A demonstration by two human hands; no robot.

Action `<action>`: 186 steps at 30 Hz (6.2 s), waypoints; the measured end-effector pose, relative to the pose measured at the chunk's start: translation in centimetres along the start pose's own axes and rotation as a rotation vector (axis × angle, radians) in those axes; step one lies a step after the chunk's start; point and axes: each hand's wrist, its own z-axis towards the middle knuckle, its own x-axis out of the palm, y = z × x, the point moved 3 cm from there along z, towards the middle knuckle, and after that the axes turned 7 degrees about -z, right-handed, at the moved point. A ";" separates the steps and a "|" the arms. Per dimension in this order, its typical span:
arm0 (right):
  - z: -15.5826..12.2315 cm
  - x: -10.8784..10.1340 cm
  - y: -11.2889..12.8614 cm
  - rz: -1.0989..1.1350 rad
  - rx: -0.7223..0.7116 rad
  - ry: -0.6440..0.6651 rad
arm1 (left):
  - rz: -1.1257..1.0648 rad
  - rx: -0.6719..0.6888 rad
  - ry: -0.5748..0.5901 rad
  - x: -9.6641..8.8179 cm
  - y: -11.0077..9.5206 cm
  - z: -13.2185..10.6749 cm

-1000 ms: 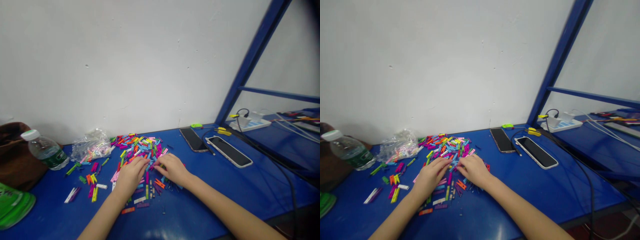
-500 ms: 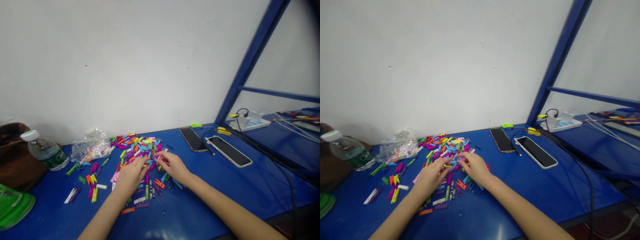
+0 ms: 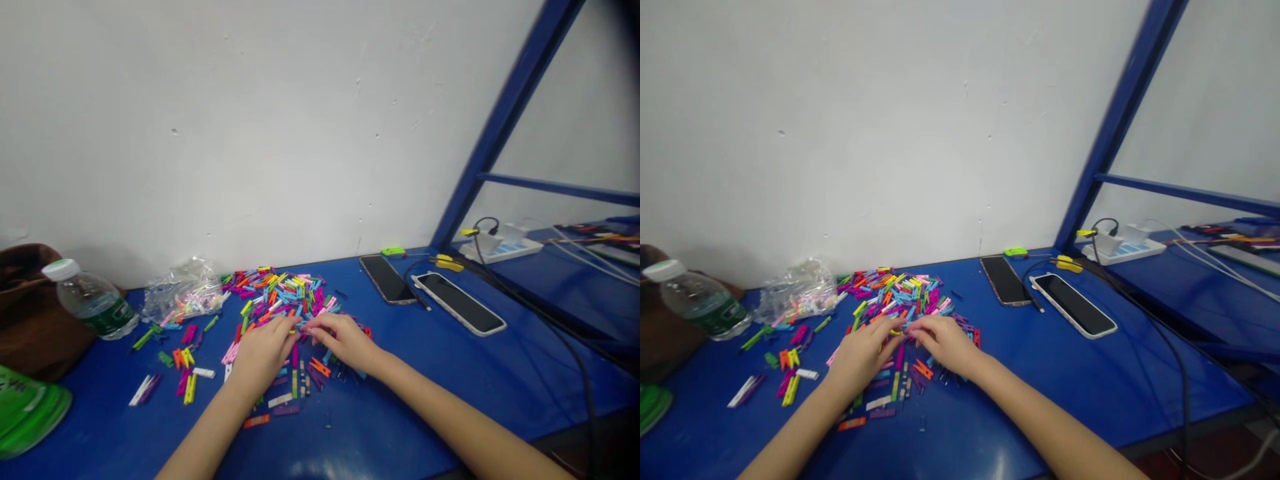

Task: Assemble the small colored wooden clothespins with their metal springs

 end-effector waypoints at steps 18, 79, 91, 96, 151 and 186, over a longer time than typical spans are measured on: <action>-0.1 0.5 -0.6 0.142 0.078 0.050 | -0.033 0.040 -0.018 -0.2 -0.4 -0.1; -0.4 0.3 0.1 -0.321 -0.179 -0.019 | -0.092 0.027 -0.053 -0.4 -1.1 -0.1; -0.3 0.1 0.3 -0.197 -0.180 -0.022 | -0.168 0.003 -0.064 -0.3 -0.8 -0.2; -0.3 0.1 0.3 -0.253 -0.212 -0.019 | -0.187 0.010 -0.077 -0.2 -0.8 -0.2; -0.5 0.2 0.6 -0.210 -0.128 -0.104 | -0.988 -0.420 -0.098 -0.1 -0.5 0.3; -0.1 -0.8 0.3 -0.146 0.002 -0.082 | -0.221 -0.058 0.072 -0.4 -1.3 0.0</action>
